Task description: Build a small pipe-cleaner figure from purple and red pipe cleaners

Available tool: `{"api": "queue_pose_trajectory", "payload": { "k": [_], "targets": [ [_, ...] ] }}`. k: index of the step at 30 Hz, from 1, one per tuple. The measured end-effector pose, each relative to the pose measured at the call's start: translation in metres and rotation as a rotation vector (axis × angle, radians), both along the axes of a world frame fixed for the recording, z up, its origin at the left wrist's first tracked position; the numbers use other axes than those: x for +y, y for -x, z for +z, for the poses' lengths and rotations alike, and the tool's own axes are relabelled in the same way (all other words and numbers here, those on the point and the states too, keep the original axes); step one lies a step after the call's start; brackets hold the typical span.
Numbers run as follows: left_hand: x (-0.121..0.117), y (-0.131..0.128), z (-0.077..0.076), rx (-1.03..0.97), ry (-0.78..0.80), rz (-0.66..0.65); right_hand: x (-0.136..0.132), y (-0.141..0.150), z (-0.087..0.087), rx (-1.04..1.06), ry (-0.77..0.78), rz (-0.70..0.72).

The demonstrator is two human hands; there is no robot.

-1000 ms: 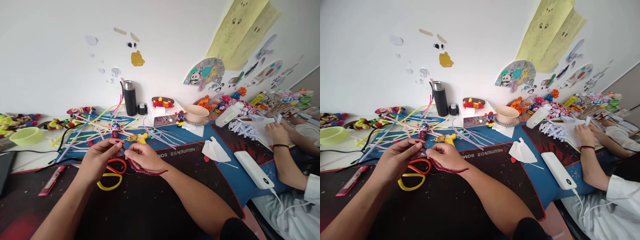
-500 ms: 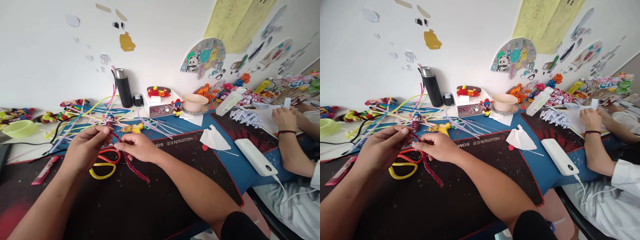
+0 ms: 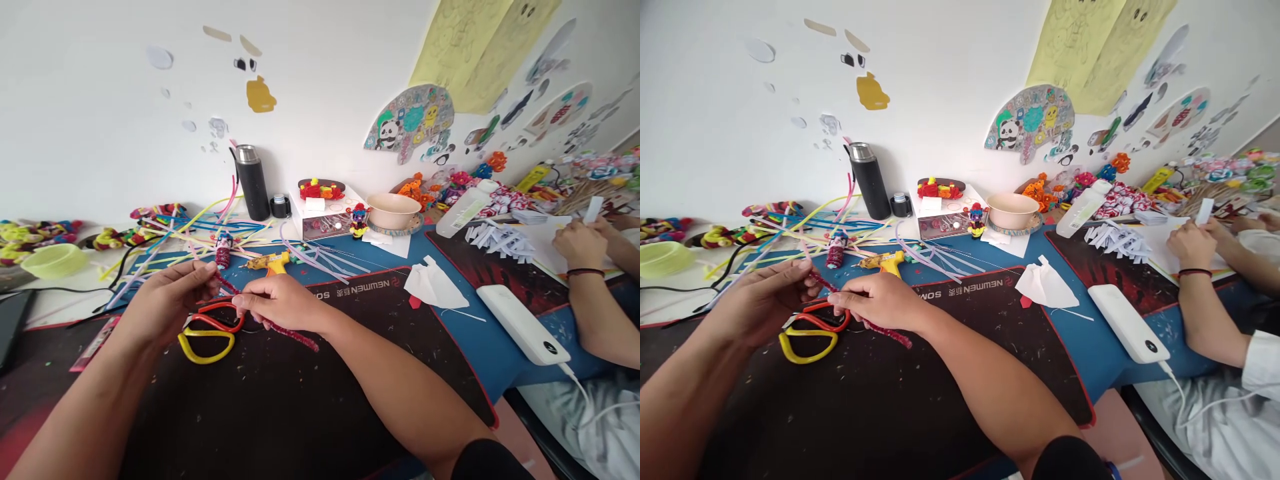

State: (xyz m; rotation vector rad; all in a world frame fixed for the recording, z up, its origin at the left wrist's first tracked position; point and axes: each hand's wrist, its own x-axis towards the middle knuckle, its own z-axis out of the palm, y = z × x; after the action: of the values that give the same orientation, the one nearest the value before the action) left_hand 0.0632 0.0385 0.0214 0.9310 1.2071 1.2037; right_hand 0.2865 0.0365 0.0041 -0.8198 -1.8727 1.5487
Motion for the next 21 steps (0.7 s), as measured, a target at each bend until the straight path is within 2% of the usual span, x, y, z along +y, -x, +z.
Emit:
{"api": "queue_pose_trajectory", "payload": {
  "k": [6, 14, 21],
  "targets": [
    [-0.001, -0.001, -0.002, 0.02, -0.032, -0.014, -0.002, 0.001, 0.0, -0.027, 0.002, 0.01],
    [-0.006, -0.013, -0.004, 0.119, -0.053, -0.046, 0.0, 0.007, -0.01, -0.022, 0.002, -0.107],
    [-0.007, -0.013, -0.006, 0.189, -0.019, -0.097, -0.001, 0.01, -0.007, -0.043, -0.018, -0.083]
  ]
}}
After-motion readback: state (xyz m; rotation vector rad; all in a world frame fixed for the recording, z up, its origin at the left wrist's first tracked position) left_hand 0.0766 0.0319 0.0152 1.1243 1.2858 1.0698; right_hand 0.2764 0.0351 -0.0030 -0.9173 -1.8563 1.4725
